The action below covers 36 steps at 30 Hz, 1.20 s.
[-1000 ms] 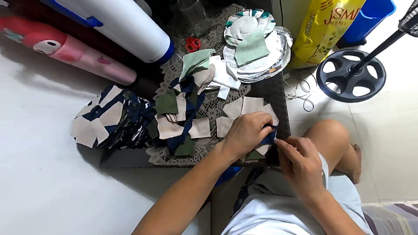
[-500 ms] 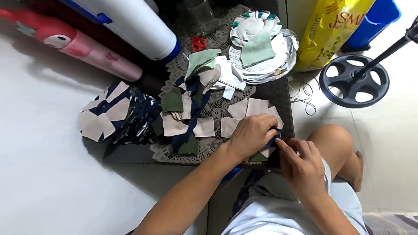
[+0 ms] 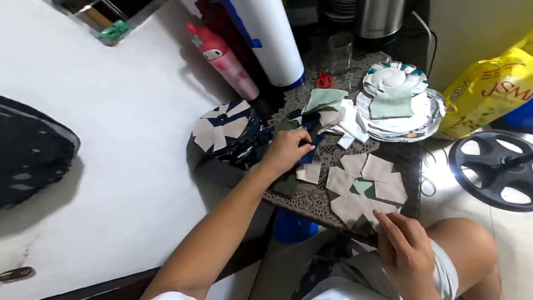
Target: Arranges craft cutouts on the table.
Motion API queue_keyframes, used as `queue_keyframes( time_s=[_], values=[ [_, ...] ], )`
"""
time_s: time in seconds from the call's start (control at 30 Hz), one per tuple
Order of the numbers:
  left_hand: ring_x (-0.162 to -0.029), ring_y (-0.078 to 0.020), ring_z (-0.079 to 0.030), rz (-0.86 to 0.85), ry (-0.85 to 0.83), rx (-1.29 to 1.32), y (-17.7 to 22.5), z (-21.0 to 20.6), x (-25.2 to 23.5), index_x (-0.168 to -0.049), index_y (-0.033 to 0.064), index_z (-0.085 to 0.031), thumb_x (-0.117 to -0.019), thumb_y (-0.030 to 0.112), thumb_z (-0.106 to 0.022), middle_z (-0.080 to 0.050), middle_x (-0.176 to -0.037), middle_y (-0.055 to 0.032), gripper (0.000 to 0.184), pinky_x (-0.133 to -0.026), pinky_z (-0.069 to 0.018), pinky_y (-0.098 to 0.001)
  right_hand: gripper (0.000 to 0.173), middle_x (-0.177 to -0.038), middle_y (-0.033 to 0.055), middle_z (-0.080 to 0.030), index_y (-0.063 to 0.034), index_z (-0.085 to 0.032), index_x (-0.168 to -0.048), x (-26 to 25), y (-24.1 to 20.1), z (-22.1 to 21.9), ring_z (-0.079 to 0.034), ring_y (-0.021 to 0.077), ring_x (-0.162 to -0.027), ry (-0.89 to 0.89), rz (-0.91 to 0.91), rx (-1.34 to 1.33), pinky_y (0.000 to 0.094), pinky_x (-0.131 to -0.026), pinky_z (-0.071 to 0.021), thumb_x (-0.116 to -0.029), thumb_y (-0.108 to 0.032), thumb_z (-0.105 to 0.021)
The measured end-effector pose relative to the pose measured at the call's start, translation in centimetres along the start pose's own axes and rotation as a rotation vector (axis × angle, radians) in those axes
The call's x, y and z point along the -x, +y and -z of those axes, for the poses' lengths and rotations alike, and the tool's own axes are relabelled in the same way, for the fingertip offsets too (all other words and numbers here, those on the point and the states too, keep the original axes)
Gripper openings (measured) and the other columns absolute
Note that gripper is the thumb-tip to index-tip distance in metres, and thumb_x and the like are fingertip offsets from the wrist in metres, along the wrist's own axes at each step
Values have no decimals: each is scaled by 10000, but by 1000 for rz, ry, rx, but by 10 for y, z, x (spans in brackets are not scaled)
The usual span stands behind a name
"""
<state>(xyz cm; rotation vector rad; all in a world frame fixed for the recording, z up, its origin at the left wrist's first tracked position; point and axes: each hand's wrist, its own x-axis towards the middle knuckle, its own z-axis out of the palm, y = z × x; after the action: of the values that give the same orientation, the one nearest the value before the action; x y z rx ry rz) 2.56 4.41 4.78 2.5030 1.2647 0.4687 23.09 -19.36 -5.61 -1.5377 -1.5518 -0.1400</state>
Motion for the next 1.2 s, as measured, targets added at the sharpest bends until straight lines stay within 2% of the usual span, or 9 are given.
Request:
queue_keyframes(
  time_s=[0.1,0.17,0.23,0.33,0.5,0.67,0.8,0.97,1.2],
  values=[
    [-1108,-423,-652,-34,14,-212,-1,7,-8,-1186,2,-697,-938,86,-729,-662,-1210,-221,264,-934,-528,-612,262,-956,117,-655,-124,-730,-1165,3,3,-3,-619,201,-879,11,-24,-31,267,-775,-508,-987,-138,-538],
    [-1197,-463,-592,-84,24,-251,5,2,-13,-1200,6,-702,-930,55,-710,-626,-1285,-238,275,-983,-482,-641,264,-960,115,-648,-115,-728,-1170,5,5,-4,-612,188,-890,23,-31,-39,241,-793,-502,-985,-135,-540],
    [-1136,-404,-640,-103,-12,-200,18,-10,-20,-1122,20,-741,-960,62,-659,-678,-1195,-200,186,-968,-510,-593,263,-971,115,-644,-110,-721,-1180,6,6,-5,-609,185,-900,33,-28,-48,234,-801,-498,-994,-141,-538],
    [-1082,-364,-667,44,-129,-41,34,-35,-38,-1092,12,-755,-1007,101,-605,-703,-1112,-192,193,-964,-520,-555,264,-977,119,-643,-116,-718,-1185,8,8,-6,-609,185,-900,44,-15,-47,239,-800,-496,-998,-137,-533],
    [-1054,-368,-661,210,-112,55,51,-65,-57,-1058,-9,-720,-994,174,-666,-688,-1089,-202,200,-935,-516,-560,258,-971,118,-648,-119,-726,-1170,8,8,-8,-612,188,-886,64,-15,-29,251,-790,-500,-991,-134,-542],
    [-969,-357,-681,213,-179,124,52,-51,-57,-1048,-31,-702,-1017,120,-606,-702,-1000,-215,183,-876,-528,-557,258,-971,111,-646,-123,-718,-1174,8,9,-9,-608,188,-874,76,3,-39,252,-785,-497,-989,-126,-538],
    [-816,-274,-651,271,-241,322,35,-35,-50,-992,-27,-667,-975,100,-674,-667,-914,-174,127,-777,-545,-484,261,-984,105,-641,-125,-715,-1180,9,9,-9,-607,189,-899,77,13,-48,256,-806,-500,-993,-125,-532],
    [-756,-145,-623,397,-358,469,24,-31,-37,-1211,-12,-624,-945,-6,-688,-674,-911,-110,274,-740,-542,-322,265,-980,117,-659,-120,-713,-1183,10,9,-9,-622,209,-893,67,15,-43,291,-796,-509,-996,-129,-525],
    [-822,-226,-654,285,-272,307,26,-29,-27,-1026,3,-693,-959,63,-692,-689,-935,-140,90,-786,-550,-446,259,-986,110,-659,-125,-720,-1169,9,6,-6,-619,208,-903,71,-10,-62,296,-791,-503,-993,-127,-531]
  ],
)
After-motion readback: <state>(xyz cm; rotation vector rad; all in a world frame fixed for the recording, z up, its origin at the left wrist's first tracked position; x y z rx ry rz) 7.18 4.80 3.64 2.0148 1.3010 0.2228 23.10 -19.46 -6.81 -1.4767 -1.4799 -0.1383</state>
